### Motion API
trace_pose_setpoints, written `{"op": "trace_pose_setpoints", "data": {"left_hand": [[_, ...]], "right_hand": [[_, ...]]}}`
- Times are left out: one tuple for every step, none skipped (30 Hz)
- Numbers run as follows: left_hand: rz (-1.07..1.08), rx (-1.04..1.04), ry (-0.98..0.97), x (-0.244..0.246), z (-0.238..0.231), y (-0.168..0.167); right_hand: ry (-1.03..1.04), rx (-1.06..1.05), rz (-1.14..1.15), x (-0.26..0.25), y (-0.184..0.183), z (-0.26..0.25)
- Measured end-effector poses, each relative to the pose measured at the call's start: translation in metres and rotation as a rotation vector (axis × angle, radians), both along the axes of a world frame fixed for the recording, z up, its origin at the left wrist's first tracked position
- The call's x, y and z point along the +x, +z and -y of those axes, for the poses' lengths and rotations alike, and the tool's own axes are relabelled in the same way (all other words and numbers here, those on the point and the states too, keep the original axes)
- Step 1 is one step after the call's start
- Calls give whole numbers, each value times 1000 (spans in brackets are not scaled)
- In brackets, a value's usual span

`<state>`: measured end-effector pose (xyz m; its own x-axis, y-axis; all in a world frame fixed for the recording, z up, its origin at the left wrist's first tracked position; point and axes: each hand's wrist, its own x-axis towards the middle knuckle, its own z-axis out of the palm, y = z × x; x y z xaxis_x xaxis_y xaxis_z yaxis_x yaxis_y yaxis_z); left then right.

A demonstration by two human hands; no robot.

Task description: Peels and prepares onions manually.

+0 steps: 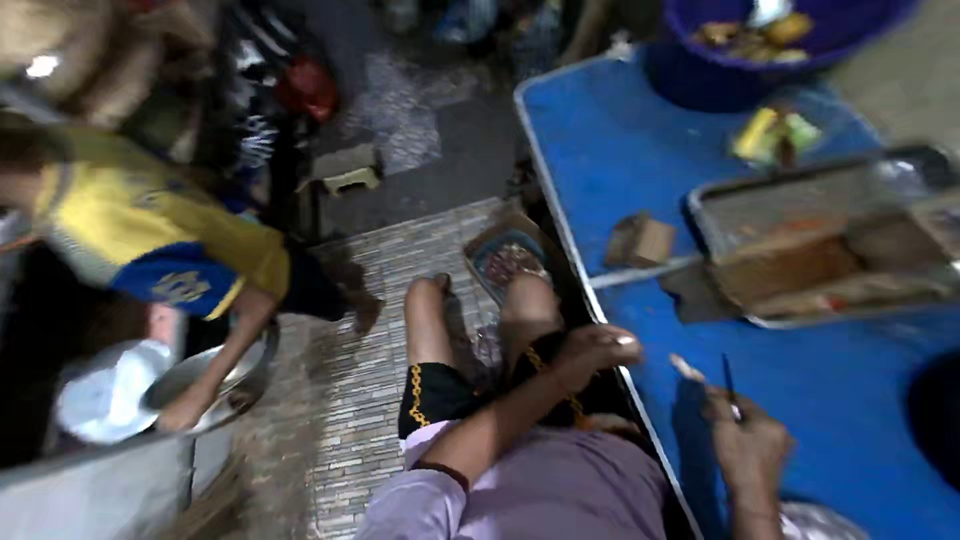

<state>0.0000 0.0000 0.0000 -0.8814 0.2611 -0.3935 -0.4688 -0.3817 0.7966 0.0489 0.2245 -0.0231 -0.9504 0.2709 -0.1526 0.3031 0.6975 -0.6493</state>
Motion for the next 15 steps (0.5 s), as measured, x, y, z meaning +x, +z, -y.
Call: {"op": "trace_pose_setpoints", "data": {"left_hand": [[44, 32, 11, -2, -4, -5], [86, 40, 25, -3, -7, -7], [123, 37, 29, -4, -9, -8], [150, 19, 20, -4, -10, -6], [166, -15, 7, -6, -11, -3], [175, -52, 3, -7, -12, 0], [176, -79, 7, -7, -14, 0], [184, -81, 18, -7, -16, 0], [192, -56, 36, -7, -19, -2], [193, -12, 59, -8, -21, -4], [201, 27, 82, -8, -24, -6], [209, 51, 97, -8, -26, -8], [215, 49, 100, -8, -28, -10], [218, 26, 93, -8, -30, -11], [221, 5, 82, -8, -31, -11]], "right_hand": [[-25, -65, -24, -2, -3, -1], [-34, -119, -41, -2, -4, 0], [-42, -159, -59, -2, -3, 3], [-41, -204, -72, -1, 0, 7], [-18, -254, -96, -2, 2, 11], [11, -308, -118, -2, 1, 14], [42, -337, -144, -1, -3, 16], [75, -342, -162, 1, -6, 19], [105, -347, -160, 3, -5, 24], [130, -357, -151, 5, -2, 30], [148, -370, -144, 7, 1, 36], [161, -390, -157, 9, 0, 41], [171, -408, -178, 10, -2, 45], [190, -409, -200, 11, -6, 47], [204, -396, -210, 11, -8, 48]]}}
